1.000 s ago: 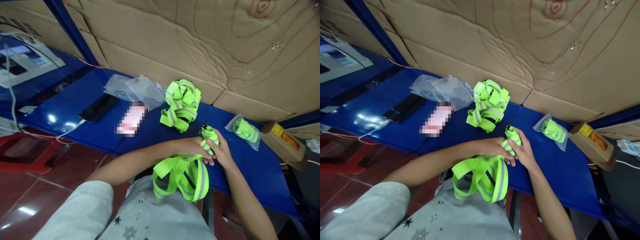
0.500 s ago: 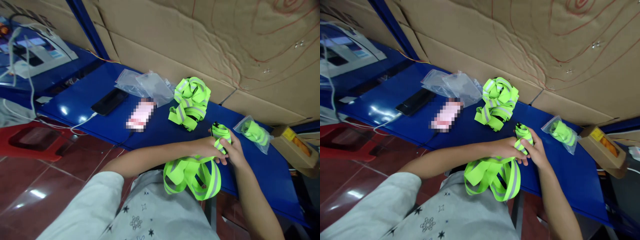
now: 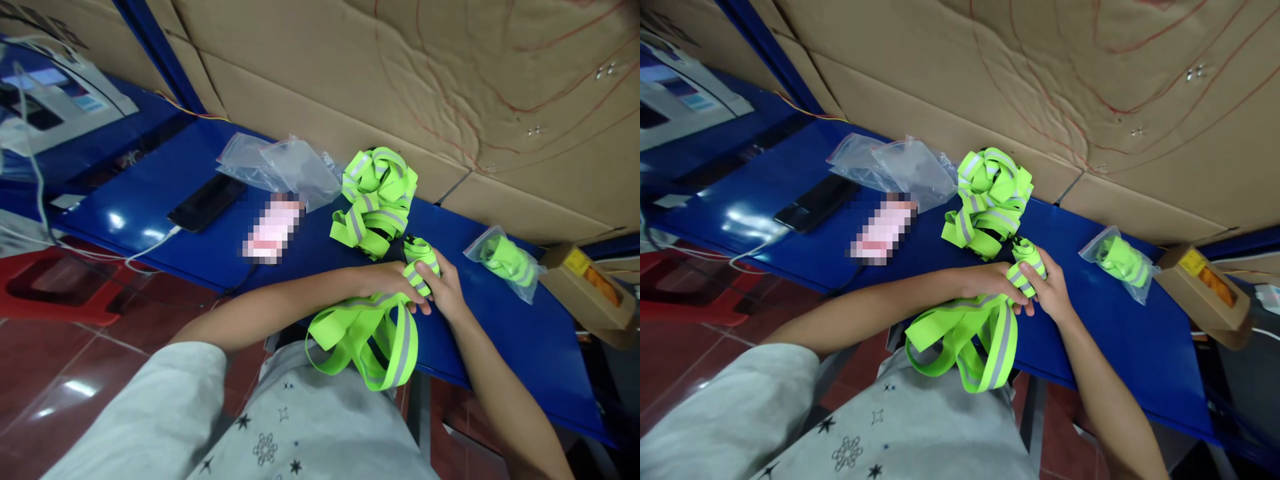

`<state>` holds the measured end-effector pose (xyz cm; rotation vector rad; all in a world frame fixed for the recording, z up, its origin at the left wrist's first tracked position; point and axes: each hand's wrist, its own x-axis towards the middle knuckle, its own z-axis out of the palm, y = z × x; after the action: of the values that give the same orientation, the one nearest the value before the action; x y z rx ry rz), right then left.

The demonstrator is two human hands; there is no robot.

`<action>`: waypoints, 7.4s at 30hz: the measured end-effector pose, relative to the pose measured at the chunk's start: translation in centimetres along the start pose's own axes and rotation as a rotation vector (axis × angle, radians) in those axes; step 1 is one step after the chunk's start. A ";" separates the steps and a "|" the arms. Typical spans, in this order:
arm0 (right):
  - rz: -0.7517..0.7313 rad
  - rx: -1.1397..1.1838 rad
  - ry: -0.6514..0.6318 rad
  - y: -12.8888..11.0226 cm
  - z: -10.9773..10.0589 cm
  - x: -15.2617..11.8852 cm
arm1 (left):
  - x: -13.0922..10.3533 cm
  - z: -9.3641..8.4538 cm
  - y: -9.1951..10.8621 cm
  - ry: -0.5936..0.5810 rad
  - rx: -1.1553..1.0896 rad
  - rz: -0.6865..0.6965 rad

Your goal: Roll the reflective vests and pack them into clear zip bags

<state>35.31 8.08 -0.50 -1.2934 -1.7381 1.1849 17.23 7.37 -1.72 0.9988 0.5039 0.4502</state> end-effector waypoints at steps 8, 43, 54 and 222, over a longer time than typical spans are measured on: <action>-0.068 -0.067 0.060 -0.9 -0.4 -0.9 | -0.8 -0.6 1.2 -0.131 0.047 0.005; 0.060 0.185 0.096 -2.1 -0.7 -1.1 | -1.9 -1.4 1.8 -0.217 0.024 -0.209; 0.414 0.346 -0.055 -2.2 -4.1 -0.7 | -2.7 -2.4 3.8 -0.461 0.346 -0.161; 0.050 0.239 0.150 -0.8 -3.3 0.3 | -1.1 -1.6 1.9 -0.030 0.497 0.065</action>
<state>37.89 9.17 1.47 -1.2526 -1.4188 1.2480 15.18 8.71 -0.54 1.5010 0.5705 0.3735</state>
